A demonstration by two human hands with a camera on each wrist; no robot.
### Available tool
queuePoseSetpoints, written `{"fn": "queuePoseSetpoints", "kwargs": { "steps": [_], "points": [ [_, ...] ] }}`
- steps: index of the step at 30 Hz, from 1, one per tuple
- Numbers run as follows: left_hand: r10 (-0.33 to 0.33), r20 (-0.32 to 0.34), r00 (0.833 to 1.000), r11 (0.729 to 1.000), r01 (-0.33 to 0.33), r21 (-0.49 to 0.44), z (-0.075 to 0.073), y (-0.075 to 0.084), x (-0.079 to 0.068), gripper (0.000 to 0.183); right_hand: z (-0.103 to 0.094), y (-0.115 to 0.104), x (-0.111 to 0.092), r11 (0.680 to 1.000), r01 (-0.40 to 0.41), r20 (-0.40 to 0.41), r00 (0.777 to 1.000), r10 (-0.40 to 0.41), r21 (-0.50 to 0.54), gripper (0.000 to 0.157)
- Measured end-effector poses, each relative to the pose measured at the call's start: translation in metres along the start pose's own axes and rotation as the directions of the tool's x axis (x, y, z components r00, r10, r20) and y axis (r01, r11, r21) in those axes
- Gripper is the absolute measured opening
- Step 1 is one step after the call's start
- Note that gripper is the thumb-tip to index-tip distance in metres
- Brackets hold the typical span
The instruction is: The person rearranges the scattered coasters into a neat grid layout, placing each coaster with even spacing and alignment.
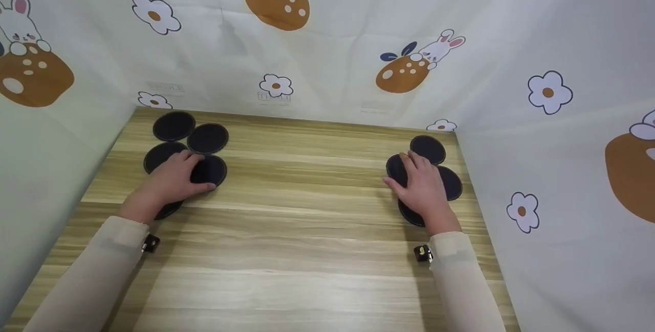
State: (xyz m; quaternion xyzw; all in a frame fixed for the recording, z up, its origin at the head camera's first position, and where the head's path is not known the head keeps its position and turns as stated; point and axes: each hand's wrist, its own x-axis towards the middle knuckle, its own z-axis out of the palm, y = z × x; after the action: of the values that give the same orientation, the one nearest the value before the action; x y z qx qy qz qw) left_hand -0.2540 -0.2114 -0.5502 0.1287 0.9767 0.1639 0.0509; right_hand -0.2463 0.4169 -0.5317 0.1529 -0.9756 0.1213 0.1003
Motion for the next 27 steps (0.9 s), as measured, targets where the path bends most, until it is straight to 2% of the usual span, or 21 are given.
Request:
{"fn": "queuePoseSetpoints", "kwargs": {
  "steps": [7,27],
  "points": [
    [-0.005,0.009,1.0,0.999,0.004,0.037,0.0026,0.0041,0.0002,0.098,0.0041,-0.0011,-0.0036,0.999,-0.004,0.063,0.998,0.007,-0.049,0.083],
    [-0.011,0.025,1.0,0.999,0.01,0.04,0.0028,0.0084,0.0058,0.096,0.0079,-0.0027,-0.0058,0.999,0.013,0.052,0.999,-0.011,-0.045,0.084]
  ]
}}
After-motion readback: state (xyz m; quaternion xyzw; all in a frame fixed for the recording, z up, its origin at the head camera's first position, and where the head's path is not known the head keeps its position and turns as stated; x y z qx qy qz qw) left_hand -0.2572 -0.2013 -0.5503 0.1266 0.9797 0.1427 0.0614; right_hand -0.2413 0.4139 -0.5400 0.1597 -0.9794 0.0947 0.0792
